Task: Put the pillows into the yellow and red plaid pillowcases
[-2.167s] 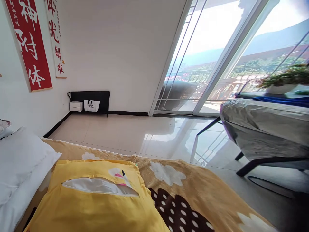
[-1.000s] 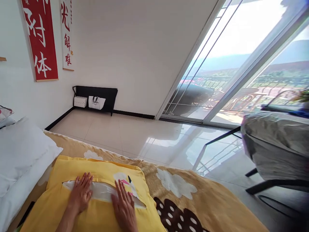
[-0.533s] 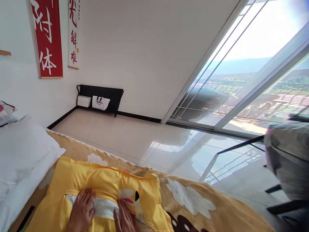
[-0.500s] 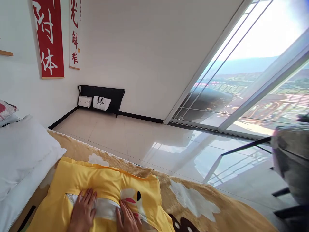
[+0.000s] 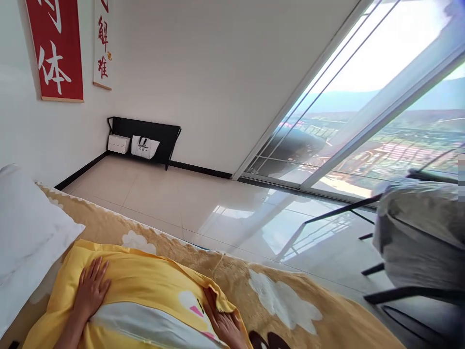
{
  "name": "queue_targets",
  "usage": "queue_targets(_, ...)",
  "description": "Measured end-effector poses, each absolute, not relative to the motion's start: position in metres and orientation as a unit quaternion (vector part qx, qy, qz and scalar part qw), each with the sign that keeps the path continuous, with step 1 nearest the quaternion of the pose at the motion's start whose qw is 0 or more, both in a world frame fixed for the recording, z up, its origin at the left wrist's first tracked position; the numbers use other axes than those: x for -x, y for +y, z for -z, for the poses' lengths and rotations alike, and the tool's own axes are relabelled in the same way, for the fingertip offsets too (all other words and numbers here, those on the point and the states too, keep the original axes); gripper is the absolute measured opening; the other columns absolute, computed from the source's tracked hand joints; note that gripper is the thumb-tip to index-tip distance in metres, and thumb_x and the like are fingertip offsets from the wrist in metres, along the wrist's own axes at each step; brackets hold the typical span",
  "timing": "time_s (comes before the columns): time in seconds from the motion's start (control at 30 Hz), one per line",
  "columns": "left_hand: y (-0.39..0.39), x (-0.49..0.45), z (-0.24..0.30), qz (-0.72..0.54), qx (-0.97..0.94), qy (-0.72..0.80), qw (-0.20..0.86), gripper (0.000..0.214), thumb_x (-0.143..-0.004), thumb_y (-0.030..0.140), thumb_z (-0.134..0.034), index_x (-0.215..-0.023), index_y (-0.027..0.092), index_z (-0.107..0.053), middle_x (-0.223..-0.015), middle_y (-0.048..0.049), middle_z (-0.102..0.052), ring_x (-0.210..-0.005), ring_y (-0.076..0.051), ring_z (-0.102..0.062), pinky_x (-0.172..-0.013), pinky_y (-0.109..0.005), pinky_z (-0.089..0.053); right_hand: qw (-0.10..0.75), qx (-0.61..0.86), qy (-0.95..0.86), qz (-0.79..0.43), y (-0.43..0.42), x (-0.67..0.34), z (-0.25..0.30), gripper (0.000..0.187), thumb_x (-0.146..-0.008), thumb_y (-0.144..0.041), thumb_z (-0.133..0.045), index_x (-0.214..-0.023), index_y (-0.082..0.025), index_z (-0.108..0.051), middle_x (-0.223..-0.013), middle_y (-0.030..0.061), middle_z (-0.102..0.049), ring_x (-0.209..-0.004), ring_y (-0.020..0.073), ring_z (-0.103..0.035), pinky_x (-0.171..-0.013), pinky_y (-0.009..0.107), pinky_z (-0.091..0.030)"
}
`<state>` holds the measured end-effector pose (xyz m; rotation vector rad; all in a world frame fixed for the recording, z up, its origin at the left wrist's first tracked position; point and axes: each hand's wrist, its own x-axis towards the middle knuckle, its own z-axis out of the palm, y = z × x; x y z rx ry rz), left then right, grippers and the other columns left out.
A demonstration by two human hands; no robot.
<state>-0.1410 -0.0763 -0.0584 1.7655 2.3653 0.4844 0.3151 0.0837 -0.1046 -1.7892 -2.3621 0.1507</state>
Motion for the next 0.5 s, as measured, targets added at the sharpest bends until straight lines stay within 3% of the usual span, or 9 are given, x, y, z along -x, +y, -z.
queue_targets(0.13, -0.072, 0.149, 0.078, -0.2, -0.58, 0.782, 0.106, 0.051, -0.098, 0.041, -0.033, -0.149, 0.033, -0.035, -0.16, -0.0013, -0.028, -0.149, -0.021, -0.023, -0.12, -0.053, -0.02, 0.114, 0.591, -0.798, -0.038, 0.07, -0.331, 0.134, 0.06, -0.092, -0.051, -0.021, -0.139, -0.033, -0.053, -0.146, 0.002, -0.052, -0.138, 0.0272, -0.043, -0.113, 0.049, -0.032)
queue_targets(0.33, -0.073, 0.15, 0.068, -0.316, -0.523, 0.762, 0.215, 0.053, -0.096, 0.046, -0.029, -0.144, 0.028, -0.046, -0.157, -0.0022, -0.036, -0.148, -0.02, -0.026, -0.122, -0.05, -0.016, 0.195, 0.594, -0.78, -0.015, 0.072, -0.324, 0.144, 0.067, -0.091, -0.049, -0.021, -0.142, -0.017, -0.051, -0.15, 0.0086, -0.046, -0.141, 0.0246, -0.039, -0.118, 0.043, -0.027)
queue_targets(0.43, -0.114, 0.156, 0.057, -0.418, -0.453, 0.738, 0.273, 0.063, -0.095, 0.056, -0.023, -0.143, 0.024, -0.049, -0.154, -0.0024, -0.042, -0.145, -0.02, -0.032, -0.121, -0.04, -0.026, 0.203, 0.602, -0.769, -0.069, 0.088, -0.32, 0.133, 0.071, -0.081, -0.054, -0.029, -0.13, -0.016, -0.063, -0.142, 0.0096, -0.055, -0.137, 0.0275, -0.045, -0.115, 0.044, -0.032)
queue_targets(0.5, -0.16, 0.161, 0.045, -0.413, -0.434, 0.761, 0.248, 0.062, -0.091, 0.061, -0.032, -0.141, 0.03, -0.051, -0.149, 0.0007, -0.048, -0.143, -0.022, -0.037, -0.117, -0.038, -0.035, 0.206, 0.615, -0.75, -0.13, 0.102, -0.316, 0.112, 0.068, -0.072, -0.057, -0.034, -0.113, -0.02, -0.073, -0.129, 0.0103, -0.065, -0.127, 0.031, -0.056, -0.108, 0.045, -0.043)
